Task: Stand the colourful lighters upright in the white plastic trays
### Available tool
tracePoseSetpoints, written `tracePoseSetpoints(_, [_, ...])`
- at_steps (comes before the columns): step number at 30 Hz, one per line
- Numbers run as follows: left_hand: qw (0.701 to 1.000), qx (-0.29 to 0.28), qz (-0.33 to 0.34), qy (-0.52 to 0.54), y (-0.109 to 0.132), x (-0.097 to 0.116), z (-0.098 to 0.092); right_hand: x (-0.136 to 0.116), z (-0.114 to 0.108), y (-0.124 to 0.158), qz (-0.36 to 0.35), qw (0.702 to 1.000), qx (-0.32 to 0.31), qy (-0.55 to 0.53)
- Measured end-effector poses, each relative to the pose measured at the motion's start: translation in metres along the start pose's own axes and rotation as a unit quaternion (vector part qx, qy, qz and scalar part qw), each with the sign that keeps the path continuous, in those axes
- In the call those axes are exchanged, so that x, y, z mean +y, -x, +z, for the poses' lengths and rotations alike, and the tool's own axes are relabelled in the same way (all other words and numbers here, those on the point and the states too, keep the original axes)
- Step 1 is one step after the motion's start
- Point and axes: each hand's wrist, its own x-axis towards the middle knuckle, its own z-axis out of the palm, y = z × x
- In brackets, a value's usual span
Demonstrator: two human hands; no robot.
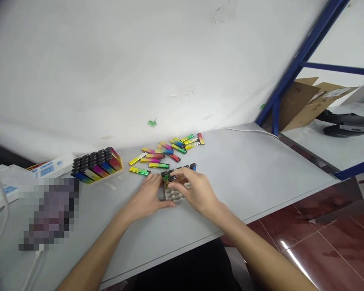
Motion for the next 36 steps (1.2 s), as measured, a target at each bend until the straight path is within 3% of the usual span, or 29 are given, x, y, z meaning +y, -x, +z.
tracePoseSetpoints(5, [1.000,0.003,0.015,0.008,0.002,0.000,0.001,0.011,0.020,0.005,-0.002,0.995,-0.018,0.097])
tracePoseSetpoints(9, [1.000,0.000,0.017,0.005,0.001,0.000,0.002,0.012,0.021,0.004,-0.010,0.986,-0.020,0.168])
tracePoseSetpoints(18, [1.000,-0.012,0.023,0.011,0.002,0.003,0.000,0.010,0.027,0.001,0.022,0.978,-0.026,0.204])
tracePoseSetpoints(22, [0.999,-0.022,0.023,0.006,0.003,0.004,-0.001,0.011,0.029,0.005,0.032,0.955,-0.021,0.293])
tracePoseSetpoints(25, [0.999,-0.025,0.021,0.005,0.003,0.004,-0.002,0.000,0.018,0.003,0.021,0.955,-0.031,0.296])
tracePoseSetpoints(29, [0.999,-0.044,0.016,0.010,0.005,-0.001,-0.008,-0.019,-0.018,-0.017,-0.023,0.965,0.078,0.247])
tracePoseSetpoints(32, [0.997,-0.080,0.007,0.021,0.006,-0.006,-0.014,-0.011,-0.041,-0.047,-0.016,0.971,0.135,0.199])
tracePoseSetpoints(34, [0.994,-0.102,0.005,0.037,0.006,-0.009,-0.017,0.008,-0.044,-0.067,0.003,0.981,0.083,0.176])
tracePoseSetpoints(36, [0.993,-0.112,0.003,0.047,0.006,-0.012,-0.018,0.031,-0.036,-0.081,0.002,0.984,-0.027,0.175])
